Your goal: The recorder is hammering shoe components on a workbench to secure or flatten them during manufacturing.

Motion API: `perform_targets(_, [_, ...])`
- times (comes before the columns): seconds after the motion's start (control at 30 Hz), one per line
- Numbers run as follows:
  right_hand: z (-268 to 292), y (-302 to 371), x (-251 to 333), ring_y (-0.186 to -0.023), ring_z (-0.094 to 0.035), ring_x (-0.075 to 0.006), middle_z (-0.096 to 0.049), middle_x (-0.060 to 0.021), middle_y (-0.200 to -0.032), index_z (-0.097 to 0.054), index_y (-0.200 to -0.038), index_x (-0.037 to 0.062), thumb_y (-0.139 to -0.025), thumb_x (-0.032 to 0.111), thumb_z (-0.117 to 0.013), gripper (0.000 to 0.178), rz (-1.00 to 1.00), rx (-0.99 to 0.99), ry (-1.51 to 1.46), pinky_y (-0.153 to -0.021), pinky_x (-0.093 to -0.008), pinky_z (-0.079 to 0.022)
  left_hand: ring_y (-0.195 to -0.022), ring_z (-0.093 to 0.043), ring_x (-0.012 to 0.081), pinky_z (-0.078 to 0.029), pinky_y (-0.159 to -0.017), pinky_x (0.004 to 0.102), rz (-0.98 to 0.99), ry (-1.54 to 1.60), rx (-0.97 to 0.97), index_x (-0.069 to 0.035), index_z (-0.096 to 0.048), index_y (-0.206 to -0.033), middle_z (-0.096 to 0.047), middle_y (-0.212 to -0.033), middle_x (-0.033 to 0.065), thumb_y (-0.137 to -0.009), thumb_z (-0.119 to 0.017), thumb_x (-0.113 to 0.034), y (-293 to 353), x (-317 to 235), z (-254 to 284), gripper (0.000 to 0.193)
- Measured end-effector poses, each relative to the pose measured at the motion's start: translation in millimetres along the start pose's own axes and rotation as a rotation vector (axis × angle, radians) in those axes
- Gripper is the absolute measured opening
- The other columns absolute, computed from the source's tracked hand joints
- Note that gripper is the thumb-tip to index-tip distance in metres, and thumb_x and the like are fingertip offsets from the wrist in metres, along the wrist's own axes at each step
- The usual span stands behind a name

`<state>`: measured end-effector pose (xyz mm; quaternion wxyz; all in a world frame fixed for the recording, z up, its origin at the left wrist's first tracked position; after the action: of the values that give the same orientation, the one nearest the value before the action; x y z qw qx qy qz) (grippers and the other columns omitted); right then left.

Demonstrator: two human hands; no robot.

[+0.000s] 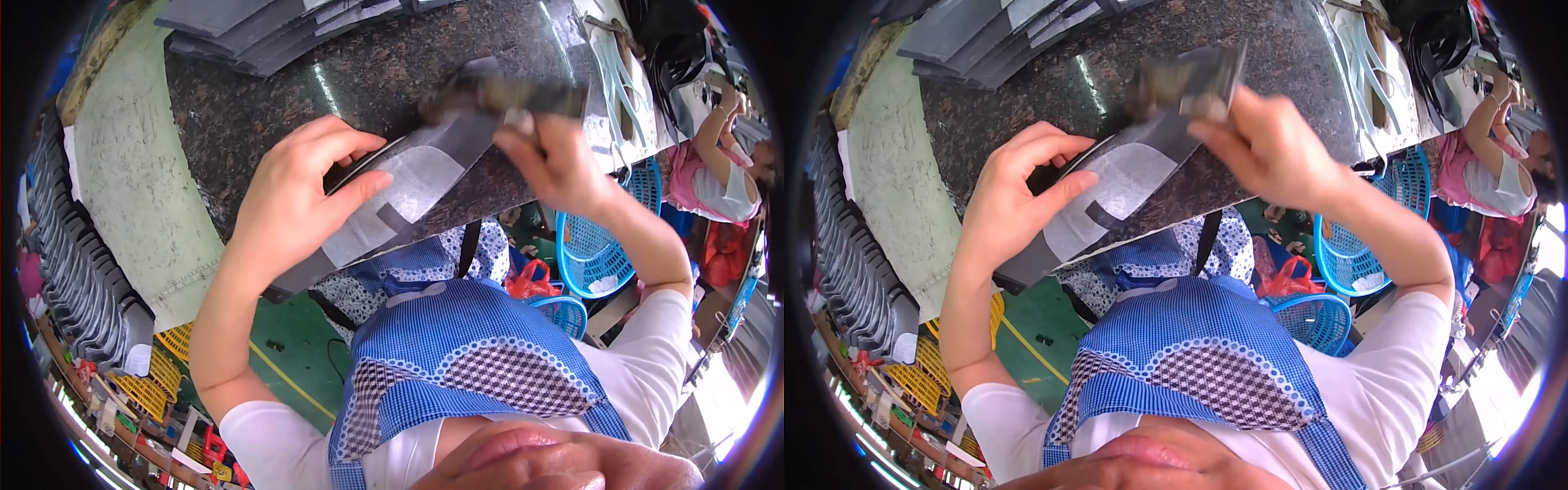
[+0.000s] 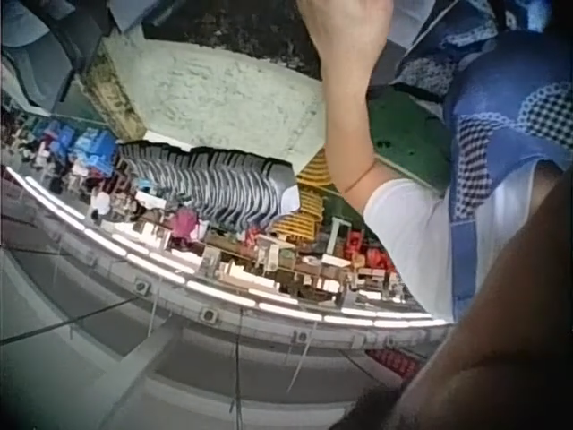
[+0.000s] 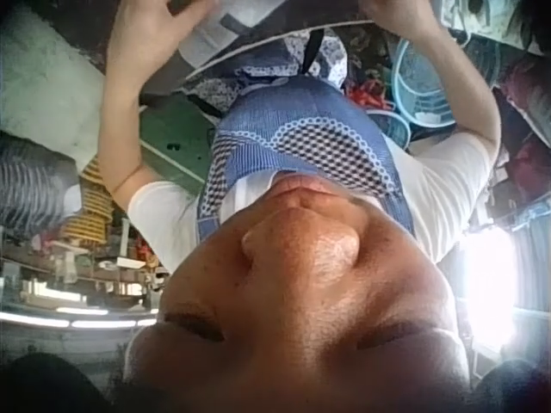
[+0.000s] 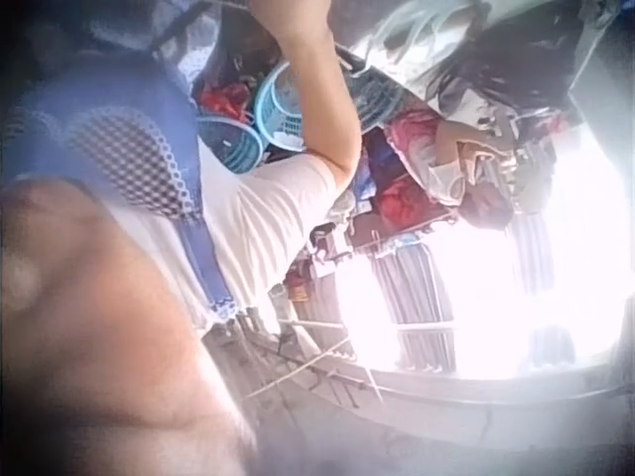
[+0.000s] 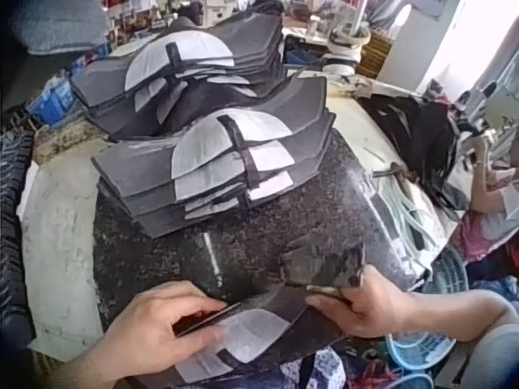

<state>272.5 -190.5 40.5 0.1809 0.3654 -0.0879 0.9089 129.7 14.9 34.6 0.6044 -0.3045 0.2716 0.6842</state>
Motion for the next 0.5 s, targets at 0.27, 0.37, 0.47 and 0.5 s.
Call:
perform_targets(0.27, [-6.5, -10.1, 22.5, -0.052, -0.059, -0.0337, -0.052, -0.0167, -0.059, -0.053, -0.102, 0.003, -0.093, 0.012, -0.065, 0.018, 0.006, 0.148, -0.073, -0.048, -0.0417, -0.045, -0.07, -0.059, 0.0251, -0.049, -0.059, 0.0364, -0.247, -0.263, -0.243, -0.002, -0.07, -0.086, -0.06, -0.08, 0.0065, -0.073, -0.081, -0.005, 23.8, -11.3, -12.1, 0.017])
perform_targets(0.37, [-11.5, -19.0, 18.8, -0.05, -0.059, -0.033, -0.052, -0.0143, -0.058, -0.053, -0.1, 0.0042, -0.094, 0.014, -0.066, 0.017, -0.081, -0.045, -0.127, -0.045, -0.0404, -0.044, -0.063, -0.056, 0.0238, -0.046, -0.053, 0.0374, -0.3, -0.362, -0.25, -0.004, -0.066, -0.079, -0.056, -0.077, 0.0053, -0.072, -0.08, -0.005, 27.7, -6.9, -10.9, 0.016])
perform_targets(0.47, [-34.7, -2.5, 36.8, -0.049, -0.058, -0.0319, -0.054, -0.0126, -0.059, -0.054, -0.1, 0.0052, -0.095, 0.012, -0.065, 0.014, 0.251, 0.166, 0.015, -0.046, -0.0399, -0.045, -0.071, -0.061, 0.0227, -0.049, -0.055, 0.0347, -0.184, -0.288, -0.1, -0.006, -0.06, -0.083, -0.052, -0.077, 0.005, -0.077, -0.078, -0.013, 32.0, 4.6, -0.4, 0.02])
perform_targets(0.5, [-34.9, -3.9, 35.7, -0.049, -0.058, -0.0319, -0.054, -0.0126, -0.059, -0.054, -0.1, 0.0052, -0.095, 0.012, -0.065, 0.014, 0.255, 0.17, 0.011, -0.046, -0.0399, -0.045, -0.071, -0.061, 0.0227, -0.049, -0.055, 0.0347, -0.177, -0.289, -0.101, -0.006, -0.06, -0.083, -0.052, -0.077, 0.005, -0.077, -0.078, -0.013, 35.5, 7.1, 5.3, 0.02])
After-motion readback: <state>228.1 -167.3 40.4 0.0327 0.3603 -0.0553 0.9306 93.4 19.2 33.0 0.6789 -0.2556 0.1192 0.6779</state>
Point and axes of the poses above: each hand's wrist, its own y-axis away from the middle knuckle, its own z-axis out of the back of the hand, x = y × z, the point moved 4 cm from there along -y, towards the middle knuckle
